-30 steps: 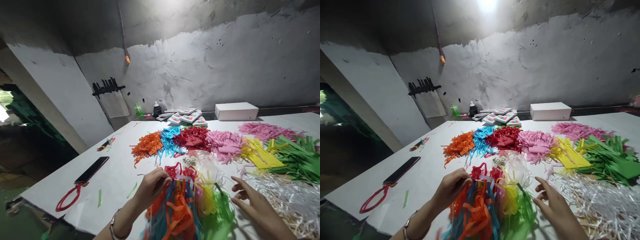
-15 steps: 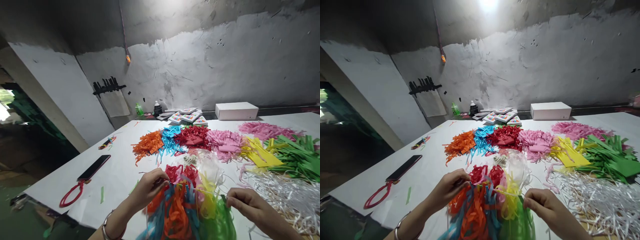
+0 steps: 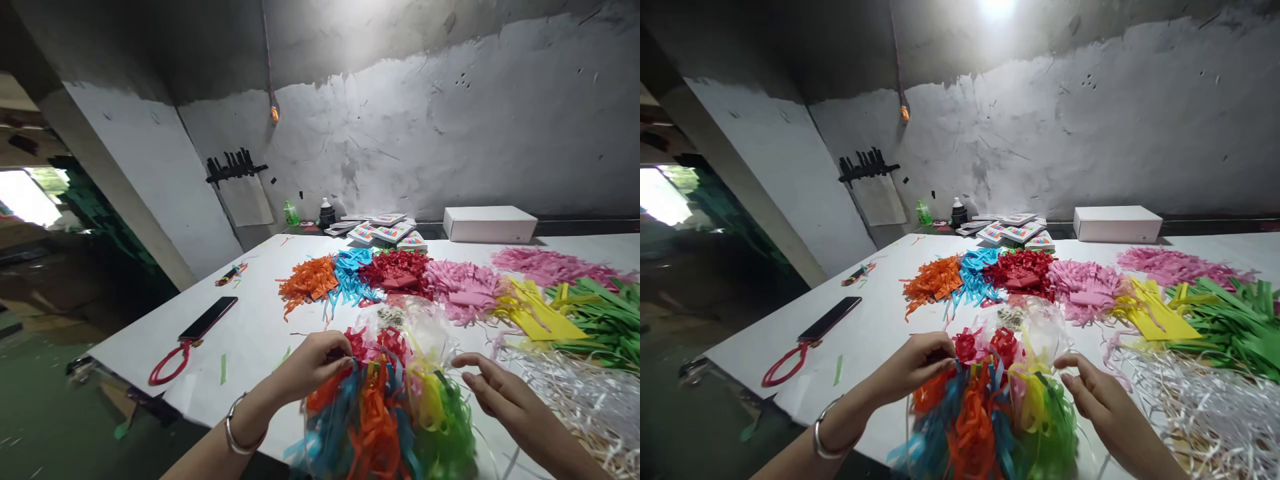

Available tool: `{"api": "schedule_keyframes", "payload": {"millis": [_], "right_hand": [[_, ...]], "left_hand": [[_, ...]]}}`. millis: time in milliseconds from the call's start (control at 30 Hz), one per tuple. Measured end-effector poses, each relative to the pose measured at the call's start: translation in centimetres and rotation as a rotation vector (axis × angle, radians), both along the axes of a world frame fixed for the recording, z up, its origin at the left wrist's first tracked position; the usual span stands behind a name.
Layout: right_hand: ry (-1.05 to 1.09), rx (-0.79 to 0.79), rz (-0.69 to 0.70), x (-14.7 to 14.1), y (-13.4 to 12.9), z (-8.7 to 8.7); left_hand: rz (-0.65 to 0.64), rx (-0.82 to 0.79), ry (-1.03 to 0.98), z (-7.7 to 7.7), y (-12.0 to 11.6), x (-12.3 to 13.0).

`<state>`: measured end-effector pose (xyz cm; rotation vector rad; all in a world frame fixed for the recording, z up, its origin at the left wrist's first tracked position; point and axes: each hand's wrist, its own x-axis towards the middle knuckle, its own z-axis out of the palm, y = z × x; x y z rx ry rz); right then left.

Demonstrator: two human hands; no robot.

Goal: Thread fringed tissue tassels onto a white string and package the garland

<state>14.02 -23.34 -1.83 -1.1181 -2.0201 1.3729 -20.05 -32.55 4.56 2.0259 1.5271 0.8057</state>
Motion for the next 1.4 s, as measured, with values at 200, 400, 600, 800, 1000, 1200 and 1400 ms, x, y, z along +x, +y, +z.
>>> {"api": "schedule_keyframes", "payload": {"millis": [200,400,600,800,1000,1200,1400], "right_hand": [[-0.207,0.253,0.160,-1.1,-0.8,0.8],[-0.192,0.155,0.214,-1.8,-1.9,1.4],[-0.216,0.280,0.101,-3.6,-2.6,0.1],[-0.235,0.399,-0.082,-5.5,-2.1,-0.7],[-0.565,0.367,-0.328,-3.6,0.0,-2.1],[-0.728,0.361,-0.314,-2.6,-0.9,-1.8],[-0.515,0.355,-0.131,-0.9,-2.1,-0.7]], "left_hand": [[0.021,0.032,0.014,0.0,-0.2,0.4],[0.028,0.037,0.011,-0.3,-0.3,0.6],[0.032,0.044,-0.005,-0.9,-0.3,0.7],[0.034,0.036,-0.019,-1.1,-0.7,0.6],[0.073,0.014,-0.036,-1.7,-1.1,0.1],[0.090,0.028,-0.036,-1.9,-0.8,0.6],[0.102,0.035,-0.036,-1.6,-0.9,0.3]]}}
